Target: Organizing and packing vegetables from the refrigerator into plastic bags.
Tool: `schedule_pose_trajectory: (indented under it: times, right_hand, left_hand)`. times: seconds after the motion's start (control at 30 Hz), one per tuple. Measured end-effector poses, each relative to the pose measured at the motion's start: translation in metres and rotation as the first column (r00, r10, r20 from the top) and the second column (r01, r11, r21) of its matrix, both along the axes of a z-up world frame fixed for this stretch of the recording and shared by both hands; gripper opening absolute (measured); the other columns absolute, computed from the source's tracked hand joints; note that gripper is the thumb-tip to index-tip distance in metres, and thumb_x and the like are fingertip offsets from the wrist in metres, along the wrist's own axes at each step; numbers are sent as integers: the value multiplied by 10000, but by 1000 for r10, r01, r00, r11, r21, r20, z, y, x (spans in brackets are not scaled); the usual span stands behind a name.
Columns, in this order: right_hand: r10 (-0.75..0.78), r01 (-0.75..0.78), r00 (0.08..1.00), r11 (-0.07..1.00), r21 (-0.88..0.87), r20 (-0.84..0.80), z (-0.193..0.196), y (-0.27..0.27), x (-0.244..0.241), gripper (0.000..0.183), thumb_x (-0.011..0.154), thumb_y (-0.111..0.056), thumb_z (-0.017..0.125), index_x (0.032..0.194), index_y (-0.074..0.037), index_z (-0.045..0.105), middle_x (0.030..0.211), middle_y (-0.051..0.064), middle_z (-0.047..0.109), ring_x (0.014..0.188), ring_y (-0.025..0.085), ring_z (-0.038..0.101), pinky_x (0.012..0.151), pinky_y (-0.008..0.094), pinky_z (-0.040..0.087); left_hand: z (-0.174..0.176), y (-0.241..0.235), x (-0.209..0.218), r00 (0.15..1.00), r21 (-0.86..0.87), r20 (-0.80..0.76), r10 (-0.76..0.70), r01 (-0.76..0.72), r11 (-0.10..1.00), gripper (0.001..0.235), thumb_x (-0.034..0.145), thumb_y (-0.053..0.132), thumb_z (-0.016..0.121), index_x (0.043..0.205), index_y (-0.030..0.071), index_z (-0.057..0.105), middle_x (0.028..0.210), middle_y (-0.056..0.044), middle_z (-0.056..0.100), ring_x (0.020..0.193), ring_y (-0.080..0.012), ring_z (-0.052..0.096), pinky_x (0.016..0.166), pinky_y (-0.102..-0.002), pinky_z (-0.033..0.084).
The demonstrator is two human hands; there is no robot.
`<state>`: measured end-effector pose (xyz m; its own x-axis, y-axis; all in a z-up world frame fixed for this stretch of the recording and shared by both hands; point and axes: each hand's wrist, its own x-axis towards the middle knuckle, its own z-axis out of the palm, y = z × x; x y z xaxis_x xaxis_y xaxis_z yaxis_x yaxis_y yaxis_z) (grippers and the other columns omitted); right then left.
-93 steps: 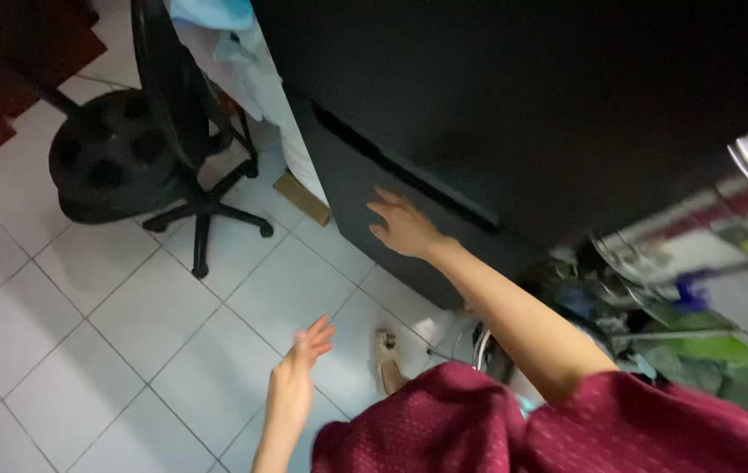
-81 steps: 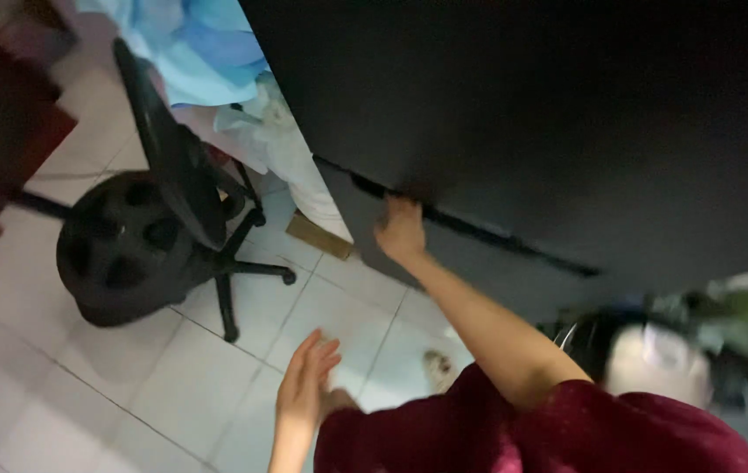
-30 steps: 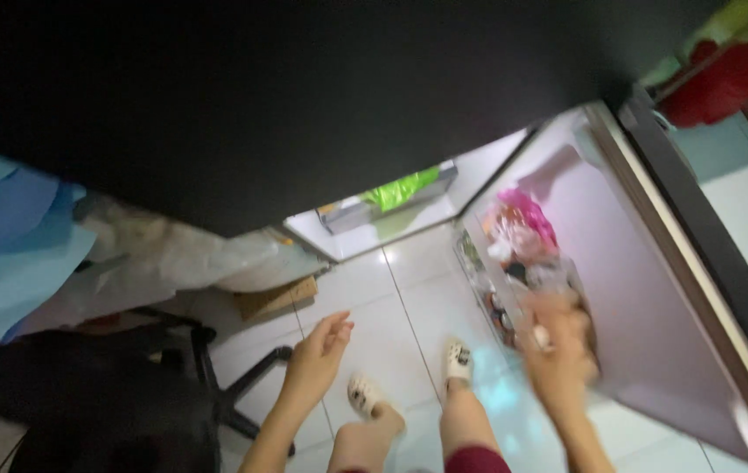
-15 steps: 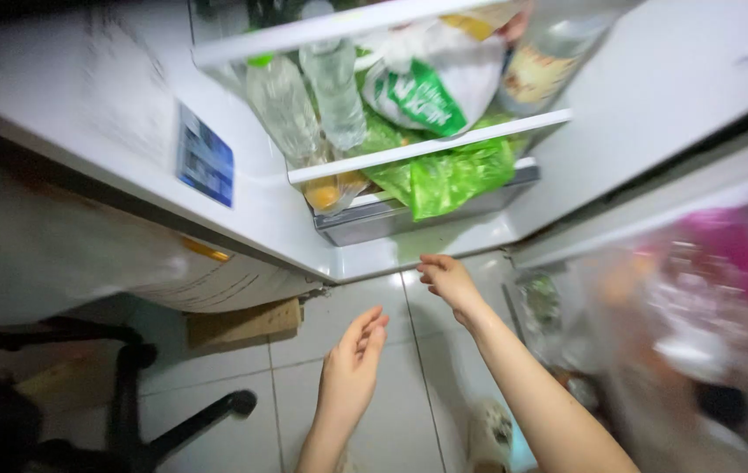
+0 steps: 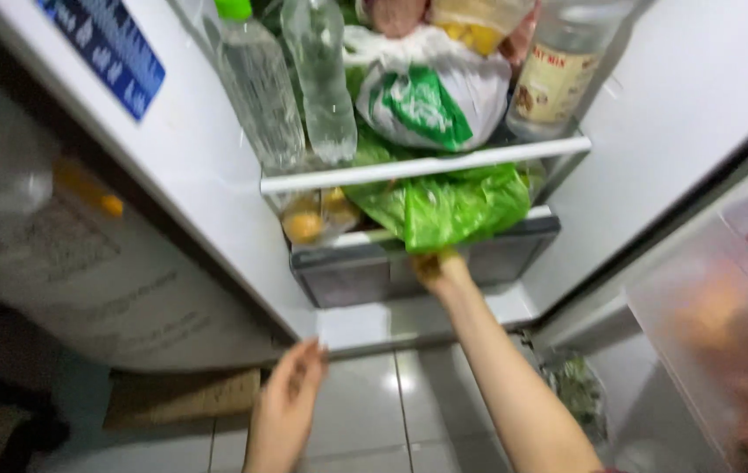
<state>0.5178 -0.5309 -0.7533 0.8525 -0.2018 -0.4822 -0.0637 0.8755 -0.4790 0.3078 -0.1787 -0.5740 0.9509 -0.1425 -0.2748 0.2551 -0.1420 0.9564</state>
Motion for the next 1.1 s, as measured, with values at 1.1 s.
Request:
schedule_pose_trajectory:
  times: [1.1]
  right_hand:
    - [230,-325,797,-616,-717,-558,204,51,-164,293,917,-423,687,1061,-187,782,890,82,765,801,265,739,733,437,589]
  left_hand:
    - [33,-22,-13,840,346,527,-130,-72,935,347,1006,181,590,1321,46,643,1186,-167,738,1067,-289,733,889,-396,558]
